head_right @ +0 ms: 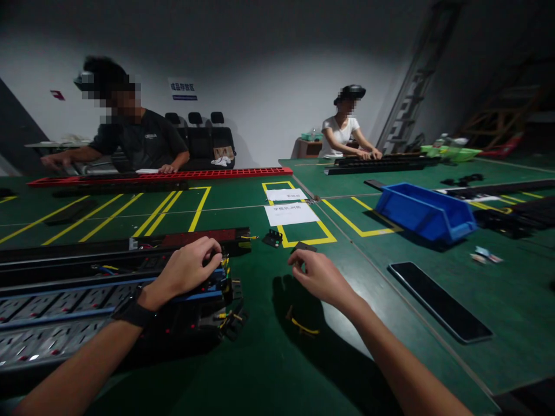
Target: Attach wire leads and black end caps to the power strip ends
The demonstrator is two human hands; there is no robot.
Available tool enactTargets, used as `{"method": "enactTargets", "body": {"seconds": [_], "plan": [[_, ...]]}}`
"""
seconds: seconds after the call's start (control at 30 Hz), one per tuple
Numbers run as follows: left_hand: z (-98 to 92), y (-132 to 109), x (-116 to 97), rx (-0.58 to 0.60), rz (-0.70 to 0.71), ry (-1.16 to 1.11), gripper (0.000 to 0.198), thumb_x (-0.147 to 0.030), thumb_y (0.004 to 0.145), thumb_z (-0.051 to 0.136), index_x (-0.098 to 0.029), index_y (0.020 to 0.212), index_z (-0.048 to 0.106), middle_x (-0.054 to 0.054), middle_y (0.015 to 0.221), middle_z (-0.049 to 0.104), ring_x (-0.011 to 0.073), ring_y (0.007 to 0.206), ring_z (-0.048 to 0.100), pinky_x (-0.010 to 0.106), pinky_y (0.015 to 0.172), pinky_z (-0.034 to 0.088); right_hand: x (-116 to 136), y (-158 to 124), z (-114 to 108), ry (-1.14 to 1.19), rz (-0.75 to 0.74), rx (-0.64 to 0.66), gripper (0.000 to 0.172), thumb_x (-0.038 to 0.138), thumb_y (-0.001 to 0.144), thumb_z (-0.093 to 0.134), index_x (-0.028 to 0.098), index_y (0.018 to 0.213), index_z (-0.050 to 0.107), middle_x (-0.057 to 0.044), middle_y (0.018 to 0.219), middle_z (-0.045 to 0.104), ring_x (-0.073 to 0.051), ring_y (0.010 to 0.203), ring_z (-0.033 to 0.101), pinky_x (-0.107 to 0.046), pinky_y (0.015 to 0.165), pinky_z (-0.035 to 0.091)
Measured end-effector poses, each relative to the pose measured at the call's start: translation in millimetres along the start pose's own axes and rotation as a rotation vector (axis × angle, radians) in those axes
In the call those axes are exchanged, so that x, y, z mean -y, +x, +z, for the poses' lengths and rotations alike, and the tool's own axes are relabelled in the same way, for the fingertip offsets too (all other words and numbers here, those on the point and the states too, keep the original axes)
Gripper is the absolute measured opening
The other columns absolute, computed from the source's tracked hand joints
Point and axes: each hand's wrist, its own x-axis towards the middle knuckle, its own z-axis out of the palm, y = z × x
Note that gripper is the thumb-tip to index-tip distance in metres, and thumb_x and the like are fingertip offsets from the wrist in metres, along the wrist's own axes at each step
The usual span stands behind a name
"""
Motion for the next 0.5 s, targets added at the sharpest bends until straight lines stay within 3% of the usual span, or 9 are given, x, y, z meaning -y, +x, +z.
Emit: {"method": "enactTargets", "body": {"seconds": [0.13,0.2,0.33,0.4,0.5], "plan": [[-0.4,0,0,0.005,0.003,0.034,0.021,-0.036,0.103,0.048,-0.022,0.103,0.064,0.005,0.097,0.067,0.0236,0.082,0.064,0.034,0.066,0.035,-4,-7,-11,-0.179,0.026,0.137,0.011,0.029,0.087,0.075,0.026,0.076,0.076,-0.006,0.075,0.073,-0.02,0.064,0.06,-0.034,0.059,0.037],[-0.8,0,0,0.008,0.001,0.051,0.02,-0.036,0.103,0.048,-0.023,0.104,0.063,0.005,0.097,0.067,0.0242,0.082,0.064,0.035,0.066,0.035,-1,-10,-18,-0.143,0.004,0.319,0.016,0.029,0.088,0.075,0.024,0.073,0.076,-0.004,0.069,0.071,-0.018,0.06,0.058,-0.032,0.057,0.036],[-1.0,0,-1,0.011,-0.002,0.065,0.02,-0.036,0.104,0.048,-0.023,0.103,0.063,0.005,0.098,0.067,0.0252,0.082,0.066,0.035,0.066,0.035,15,-18,-29,0.005,-0.053,0.7,0.007,0.029,0.085,0.079,0.023,0.086,0.082,-0.001,0.075,0.072,-0.015,0.065,0.063,-0.027,0.058,0.041],[-0.7,1,0,0.012,-0.003,0.064,0.02,-0.036,0.104,0.048,-0.023,0.104,0.063,0.005,0.099,0.068,0.0258,0.083,0.067,0.035,0.066,0.036,21,-23,-28,0.005,-0.054,0.772,0.01,0.025,0.079,0.084,0.023,0.089,0.083,0.002,0.073,0.071,-0.013,0.063,0.061,-0.025,0.056,0.04],[0.0,1,1,0.01,0.0,0.058,0.02,-0.036,0.104,0.048,-0.023,0.105,0.063,0.005,0.101,0.068,0.0265,0.084,0.068,0.035,0.067,0.038,24,-27,-21,-0.069,-0.055,0.746,0.02,0.015,0.069,0.089,0.023,0.086,0.083,0.005,0.066,0.065,-0.01,0.055,0.053,-0.024,0.052,0.034]]}}
